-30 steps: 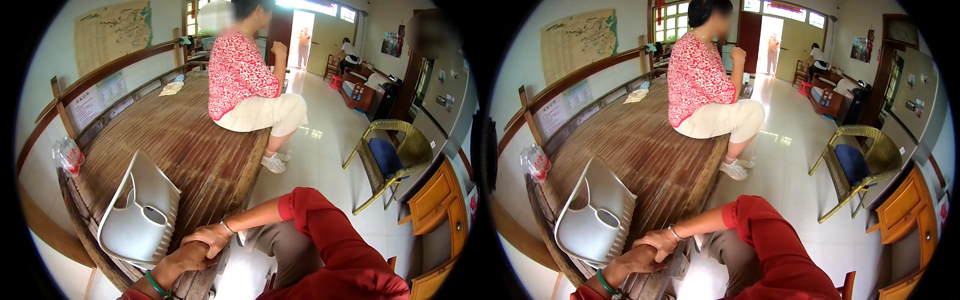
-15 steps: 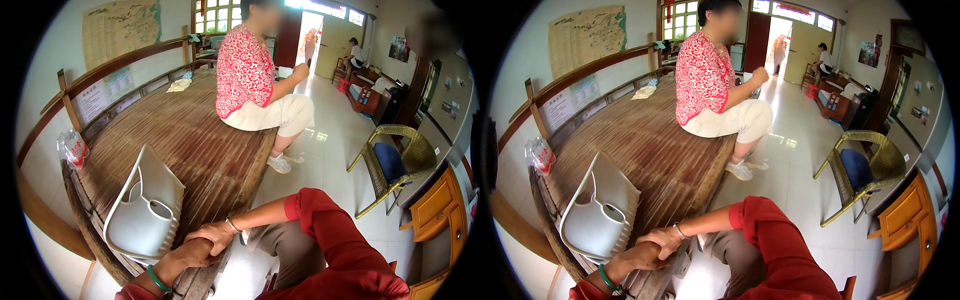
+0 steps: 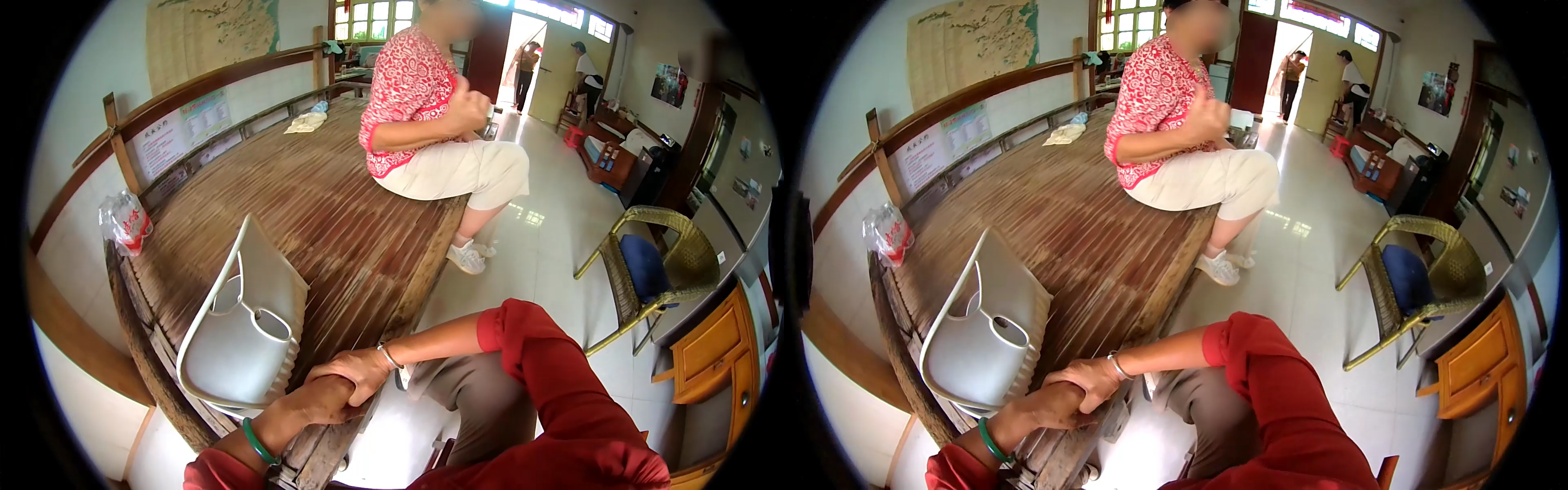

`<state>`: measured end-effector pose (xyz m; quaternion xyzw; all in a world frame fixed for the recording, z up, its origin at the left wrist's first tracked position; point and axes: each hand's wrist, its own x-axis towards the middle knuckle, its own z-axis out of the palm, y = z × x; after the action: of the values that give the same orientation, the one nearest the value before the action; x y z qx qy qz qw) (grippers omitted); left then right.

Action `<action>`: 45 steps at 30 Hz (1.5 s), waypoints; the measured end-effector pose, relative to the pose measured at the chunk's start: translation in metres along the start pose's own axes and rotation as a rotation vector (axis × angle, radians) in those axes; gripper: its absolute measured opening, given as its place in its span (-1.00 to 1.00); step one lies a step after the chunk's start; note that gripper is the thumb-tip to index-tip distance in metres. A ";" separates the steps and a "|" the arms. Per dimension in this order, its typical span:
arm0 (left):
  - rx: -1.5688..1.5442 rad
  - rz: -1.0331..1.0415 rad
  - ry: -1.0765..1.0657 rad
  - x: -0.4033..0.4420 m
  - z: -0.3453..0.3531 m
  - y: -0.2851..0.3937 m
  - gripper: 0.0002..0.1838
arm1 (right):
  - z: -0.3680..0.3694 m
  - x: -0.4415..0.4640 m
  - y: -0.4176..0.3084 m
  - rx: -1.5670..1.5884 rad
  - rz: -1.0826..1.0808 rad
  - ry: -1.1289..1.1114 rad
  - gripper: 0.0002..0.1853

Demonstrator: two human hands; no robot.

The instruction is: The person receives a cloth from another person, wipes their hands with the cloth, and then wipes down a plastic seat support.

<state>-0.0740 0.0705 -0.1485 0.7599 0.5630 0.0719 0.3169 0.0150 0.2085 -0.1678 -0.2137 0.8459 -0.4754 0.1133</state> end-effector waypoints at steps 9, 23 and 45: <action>0.030 -0.062 -0.098 0.001 -0.004 0.002 -0.62 | -0.001 -0.001 -0.004 0.002 0.015 0.005 -0.16; -0.023 -0.003 -0.026 0.003 0.009 -0.015 -0.63 | 0.000 0.000 0.001 -0.022 0.002 0.021 -0.16; -0.057 0.032 -0.013 0.003 0.012 -0.018 -0.52 | 0.011 0.008 0.032 0.006 -0.079 0.041 -0.17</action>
<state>-0.0821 0.0712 -0.1688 0.7600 0.5464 0.0882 0.3407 0.0045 0.2111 -0.2012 -0.2369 0.8375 -0.4863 0.0777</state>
